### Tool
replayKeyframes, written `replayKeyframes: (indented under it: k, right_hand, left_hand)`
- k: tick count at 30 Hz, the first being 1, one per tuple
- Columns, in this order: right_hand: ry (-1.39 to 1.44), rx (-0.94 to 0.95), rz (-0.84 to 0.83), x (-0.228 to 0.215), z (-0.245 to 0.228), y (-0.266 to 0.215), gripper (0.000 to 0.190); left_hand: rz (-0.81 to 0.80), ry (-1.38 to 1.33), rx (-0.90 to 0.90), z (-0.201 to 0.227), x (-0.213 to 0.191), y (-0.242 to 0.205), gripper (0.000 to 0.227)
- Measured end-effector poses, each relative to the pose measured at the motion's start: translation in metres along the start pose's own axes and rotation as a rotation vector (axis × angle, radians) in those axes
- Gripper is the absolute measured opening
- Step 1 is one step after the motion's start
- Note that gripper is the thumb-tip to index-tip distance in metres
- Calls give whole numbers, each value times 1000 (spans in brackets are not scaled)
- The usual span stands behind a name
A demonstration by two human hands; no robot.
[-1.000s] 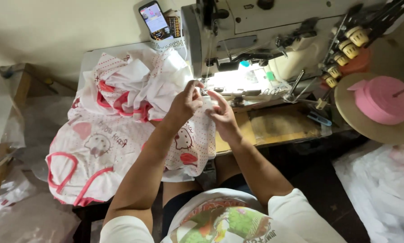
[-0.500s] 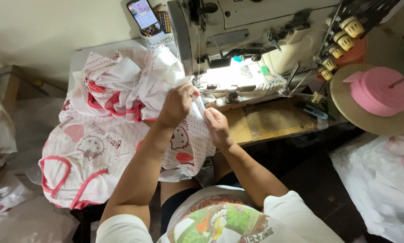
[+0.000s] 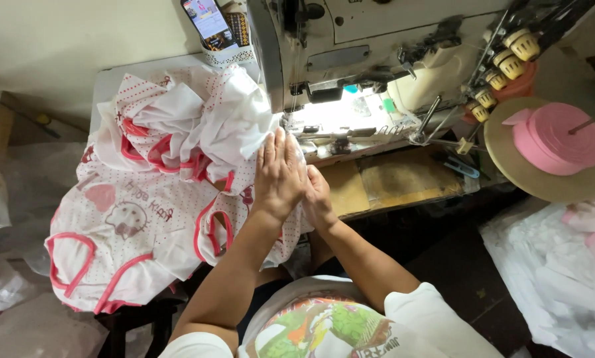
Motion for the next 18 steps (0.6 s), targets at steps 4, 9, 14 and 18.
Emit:
replayKeyframes:
  k: [4,9,14,18]
  right_hand:
    - [2,-8,28,-5,5,8,23]
    - [-104,0,199,-26,24,17,22]
    - [-131,-15,217,-40,35,18,22]
    - [-126,-3,200,-37,37,15,24]
  left_hand:
    - [128,-66,10,-22,-3,4,55]
    - [565,247,21,-9,-64,-67,13]
    - [407,73,-129,-90,11,-147,19]
    - [411,-44,-62,-121,-22,-131,27]
Point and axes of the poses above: each hand's wrist, its own y-axis towards the middle knuckle, its own x-axis out of the palm, z = x × y, the point moved 8 cm from there along y, towards the middle knuckle, and after that the axes turned 15 degrees about x, right-handed, at the moved point
